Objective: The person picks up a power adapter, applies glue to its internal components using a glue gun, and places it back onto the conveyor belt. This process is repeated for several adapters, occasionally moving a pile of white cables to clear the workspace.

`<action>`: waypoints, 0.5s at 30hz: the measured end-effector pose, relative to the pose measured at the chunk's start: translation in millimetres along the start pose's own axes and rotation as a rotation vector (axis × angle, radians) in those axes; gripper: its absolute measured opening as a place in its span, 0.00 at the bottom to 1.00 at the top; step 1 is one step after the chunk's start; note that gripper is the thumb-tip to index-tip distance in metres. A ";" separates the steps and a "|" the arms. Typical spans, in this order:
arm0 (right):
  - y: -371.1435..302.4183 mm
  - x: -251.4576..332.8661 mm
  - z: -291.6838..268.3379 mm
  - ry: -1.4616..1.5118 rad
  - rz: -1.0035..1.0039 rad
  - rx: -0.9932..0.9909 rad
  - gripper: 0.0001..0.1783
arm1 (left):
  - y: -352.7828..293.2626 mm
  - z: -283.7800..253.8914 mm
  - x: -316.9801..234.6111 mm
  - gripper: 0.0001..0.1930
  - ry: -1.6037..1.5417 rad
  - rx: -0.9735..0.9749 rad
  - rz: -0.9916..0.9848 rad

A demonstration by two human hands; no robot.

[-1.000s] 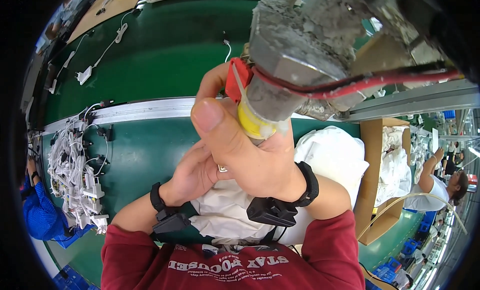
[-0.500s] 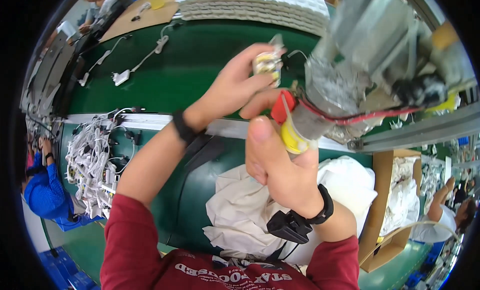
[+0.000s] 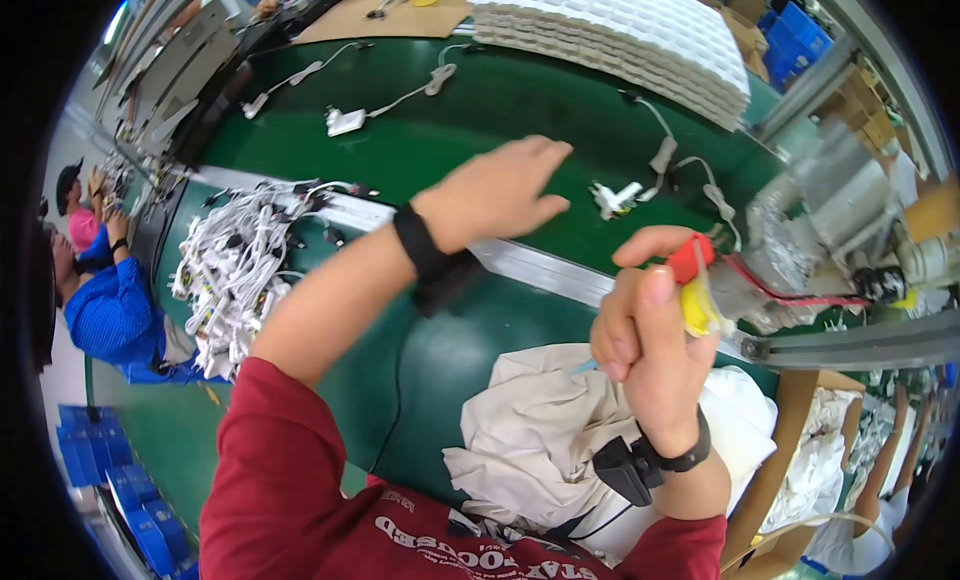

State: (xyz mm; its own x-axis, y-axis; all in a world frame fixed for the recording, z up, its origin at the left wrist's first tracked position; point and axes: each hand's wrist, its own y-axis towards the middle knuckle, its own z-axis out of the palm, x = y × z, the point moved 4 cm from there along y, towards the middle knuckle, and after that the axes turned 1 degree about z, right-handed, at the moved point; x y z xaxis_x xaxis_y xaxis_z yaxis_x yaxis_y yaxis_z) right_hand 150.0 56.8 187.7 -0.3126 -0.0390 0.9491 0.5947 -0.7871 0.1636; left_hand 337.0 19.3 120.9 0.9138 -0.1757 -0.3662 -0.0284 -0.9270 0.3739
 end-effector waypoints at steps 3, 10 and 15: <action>-0.1 -0.8 3.9 -0.007 -0.021 0.002 0.18 | -27.2 -48.8 70.9 0.26 0.260 0.097 -0.092; -3.5 1.2 10.6 -0.024 -0.026 0.052 0.17 | -93.4 -86.7 235.3 0.20 0.876 -0.015 -0.321; -3.2 0.9 7.8 -0.018 -0.025 0.031 0.17 | -66.7 -82.1 226.3 0.19 0.735 0.206 -0.427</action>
State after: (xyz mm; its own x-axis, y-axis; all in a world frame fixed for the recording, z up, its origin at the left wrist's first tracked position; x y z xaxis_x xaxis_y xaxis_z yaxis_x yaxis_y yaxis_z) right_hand 153.6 64.0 190.2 -0.3143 -0.0077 0.9493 0.6093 -0.7685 0.1955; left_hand 579.0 68.5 83.1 0.8908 0.3924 0.2292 0.3680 -0.9188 0.1427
